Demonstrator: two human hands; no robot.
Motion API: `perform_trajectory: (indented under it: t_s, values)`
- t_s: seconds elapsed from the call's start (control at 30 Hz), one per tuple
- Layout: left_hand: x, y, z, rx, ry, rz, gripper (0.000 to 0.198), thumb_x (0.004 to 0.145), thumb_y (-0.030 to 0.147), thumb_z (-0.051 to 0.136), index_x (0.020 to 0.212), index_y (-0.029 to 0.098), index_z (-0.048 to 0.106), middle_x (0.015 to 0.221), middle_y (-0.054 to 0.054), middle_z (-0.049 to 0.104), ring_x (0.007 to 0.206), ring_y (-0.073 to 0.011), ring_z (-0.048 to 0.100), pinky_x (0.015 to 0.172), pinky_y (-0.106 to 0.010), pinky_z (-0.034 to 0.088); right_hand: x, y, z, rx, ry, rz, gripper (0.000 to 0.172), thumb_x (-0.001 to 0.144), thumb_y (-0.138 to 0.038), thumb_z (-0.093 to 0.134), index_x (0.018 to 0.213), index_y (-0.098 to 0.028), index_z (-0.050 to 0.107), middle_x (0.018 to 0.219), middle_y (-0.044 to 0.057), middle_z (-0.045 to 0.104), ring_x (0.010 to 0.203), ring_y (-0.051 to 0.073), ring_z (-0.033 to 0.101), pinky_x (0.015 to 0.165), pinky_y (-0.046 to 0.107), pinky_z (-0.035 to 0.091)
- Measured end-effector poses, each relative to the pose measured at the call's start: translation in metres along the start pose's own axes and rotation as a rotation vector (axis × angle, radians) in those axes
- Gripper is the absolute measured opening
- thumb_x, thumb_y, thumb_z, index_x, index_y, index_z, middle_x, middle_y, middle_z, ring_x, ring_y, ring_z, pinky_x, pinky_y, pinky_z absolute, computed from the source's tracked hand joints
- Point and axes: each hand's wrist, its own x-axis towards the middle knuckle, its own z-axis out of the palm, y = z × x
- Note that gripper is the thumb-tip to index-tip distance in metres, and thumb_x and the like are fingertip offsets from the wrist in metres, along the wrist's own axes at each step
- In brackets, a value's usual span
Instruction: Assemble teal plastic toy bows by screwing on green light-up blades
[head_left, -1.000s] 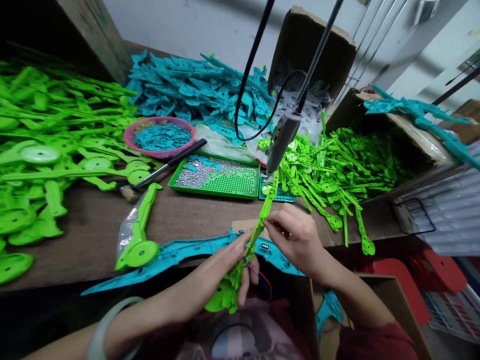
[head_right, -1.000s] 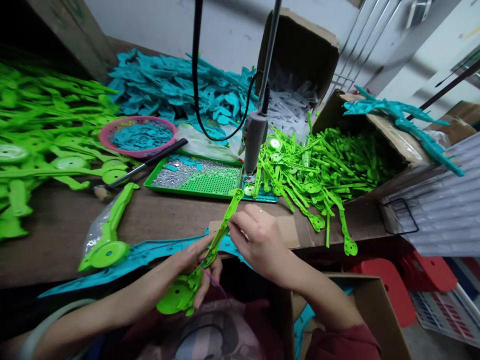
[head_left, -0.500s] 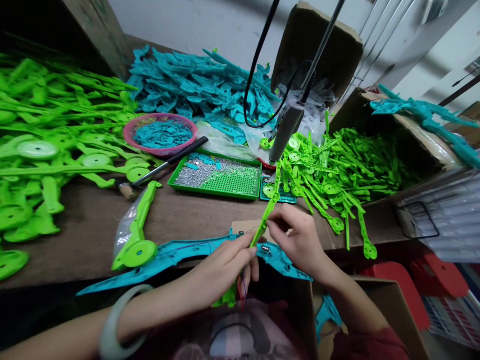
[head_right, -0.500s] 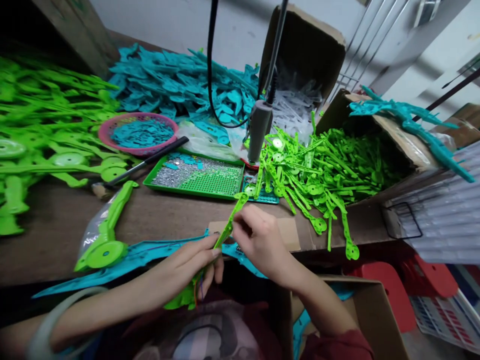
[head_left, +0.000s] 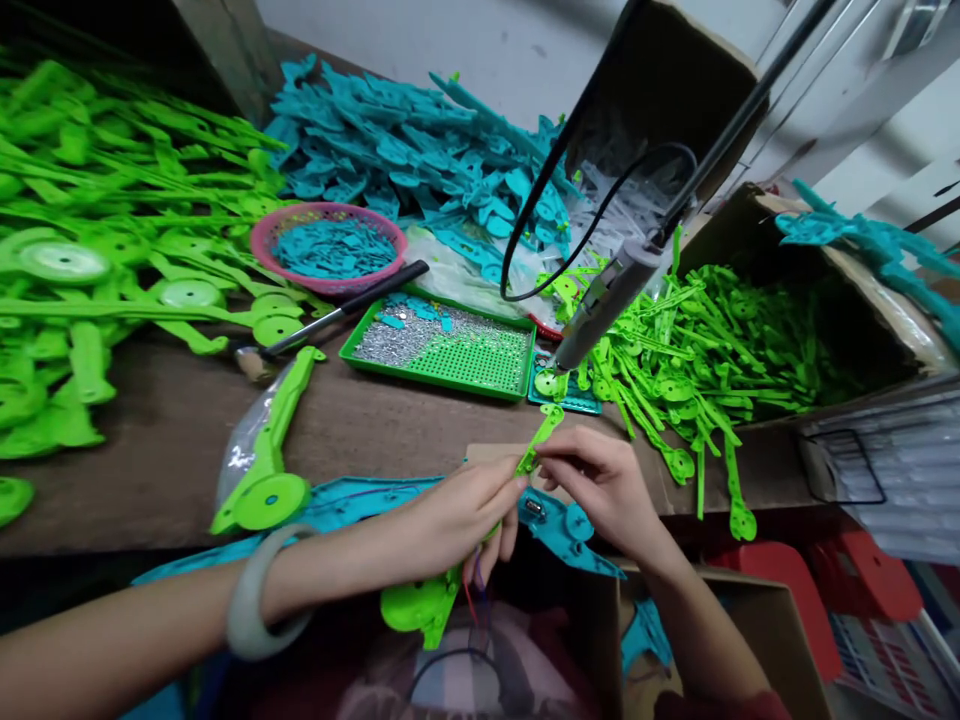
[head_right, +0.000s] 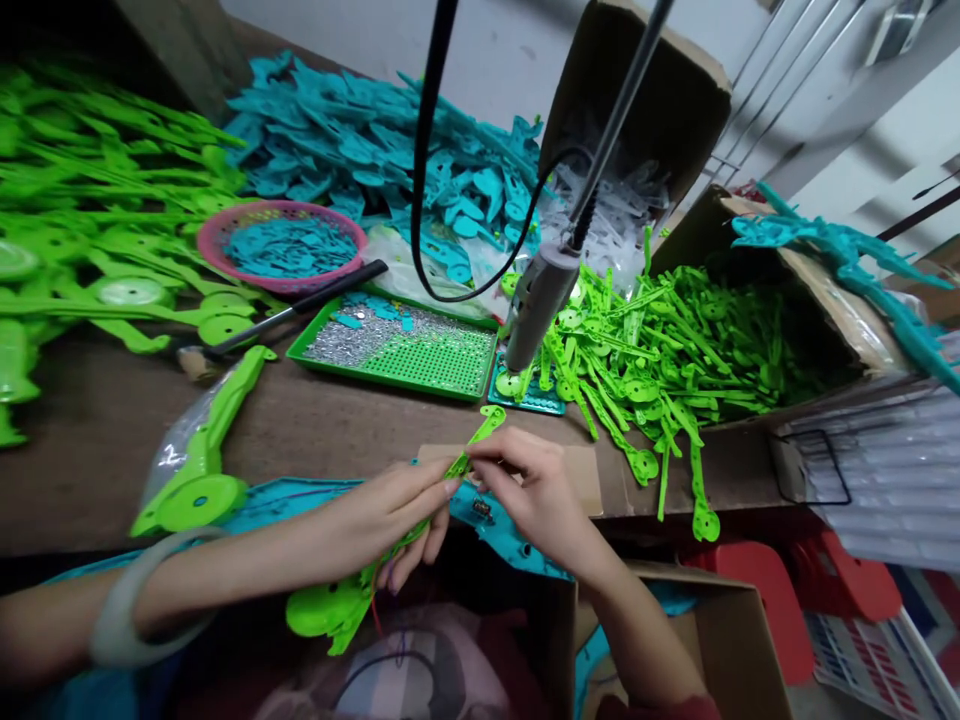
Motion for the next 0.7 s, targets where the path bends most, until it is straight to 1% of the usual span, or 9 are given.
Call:
perform_trajectory:
  t_s: [0.1,0.2,0.3,0.43,0.53,0.63,0.7]
  values:
    - [0.001,0.001,-0.003,-0.018,-0.035,-0.048,0.042,0.100,0.049,0.029,0.074,0.022,0.048,0.043,0.004,0.055,0.034,-0.0114,0.048,0.039,-0.020,0.041,-0.005,0.007,0.002,-0.212,-0.001,-0.202,0.020,0.098,-0.014,0.054,0.108,-0.020,0.069,0.091,0.006,0.071,0.085,0.015,0.069,0.075,0.028,0.058]
    - [0.003,-0.001,-0.006,0.007,-0.075,-0.080,0.047,0.101,0.049,0.026,0.069,0.022,0.049,0.042,0.001,0.056,0.034,-0.0119,0.050,0.040,-0.020,0.043,-0.008,0.013,0.005,-0.291,-0.040,-0.297,0.025,0.099,-0.010,0.049,0.114,-0.020,0.066,0.097,0.009,0.069,0.090,0.016,0.066,0.079,0.029,0.058]
    - [0.004,-0.010,-0.004,0.034,-0.094,-0.083,0.047,0.101,0.049,0.028,0.069,0.022,0.050,0.043,0.001,0.058,0.034,-0.0121,0.051,0.040,-0.020,0.043,-0.009,0.017,0.008,-0.311,-0.038,-0.302,0.023,0.098,-0.009,0.051,0.112,-0.019,0.066,0.094,0.008,0.065,0.088,0.015,0.064,0.077,0.028,0.058]
    - [0.006,-0.024,0.003,0.009,-0.029,-0.017,0.046,0.102,0.047,0.030,0.069,0.022,0.051,0.043,0.001,0.059,0.032,-0.0115,0.048,0.037,-0.021,0.039,-0.014,0.017,0.017,-0.333,0.055,-0.259,0.022,0.096,-0.009,0.054,0.111,-0.020,0.066,0.093,0.008,0.065,0.086,0.016,0.064,0.076,0.028,0.057]
    - [0.006,-0.029,0.010,-0.005,0.017,0.013,0.041,0.101,0.045,0.034,0.070,0.023,0.050,0.042,0.002,0.058,0.031,-0.0112,0.046,0.038,-0.022,0.039,-0.020,0.019,0.024,-0.342,0.111,-0.254,0.025,0.095,-0.007,0.056,0.113,-0.021,0.065,0.093,0.007,0.068,0.085,0.016,0.065,0.077,0.029,0.057]
    - [0.009,-0.031,0.016,0.026,0.007,0.007,0.042,0.099,0.040,0.033,0.063,0.024,0.046,0.040,0.003,0.055,0.031,-0.0112,0.044,0.039,-0.023,0.037,-0.026,0.020,0.026,-0.359,0.111,-0.248,0.023,0.093,-0.006,0.057,0.109,-0.021,0.065,0.089,0.006,0.069,0.083,0.016,0.065,0.078,0.029,0.057]
    - [0.011,-0.034,0.020,0.025,-0.001,0.031,0.043,0.098,0.041,0.034,0.059,0.025,0.041,0.040,0.002,0.055,0.032,-0.0115,0.043,0.041,-0.024,0.037,-0.030,0.019,0.027,-0.367,0.100,-0.220,0.021,0.094,-0.007,0.057,0.107,-0.021,0.066,0.089,0.006,0.069,0.082,0.016,0.066,0.077,0.030,0.058]
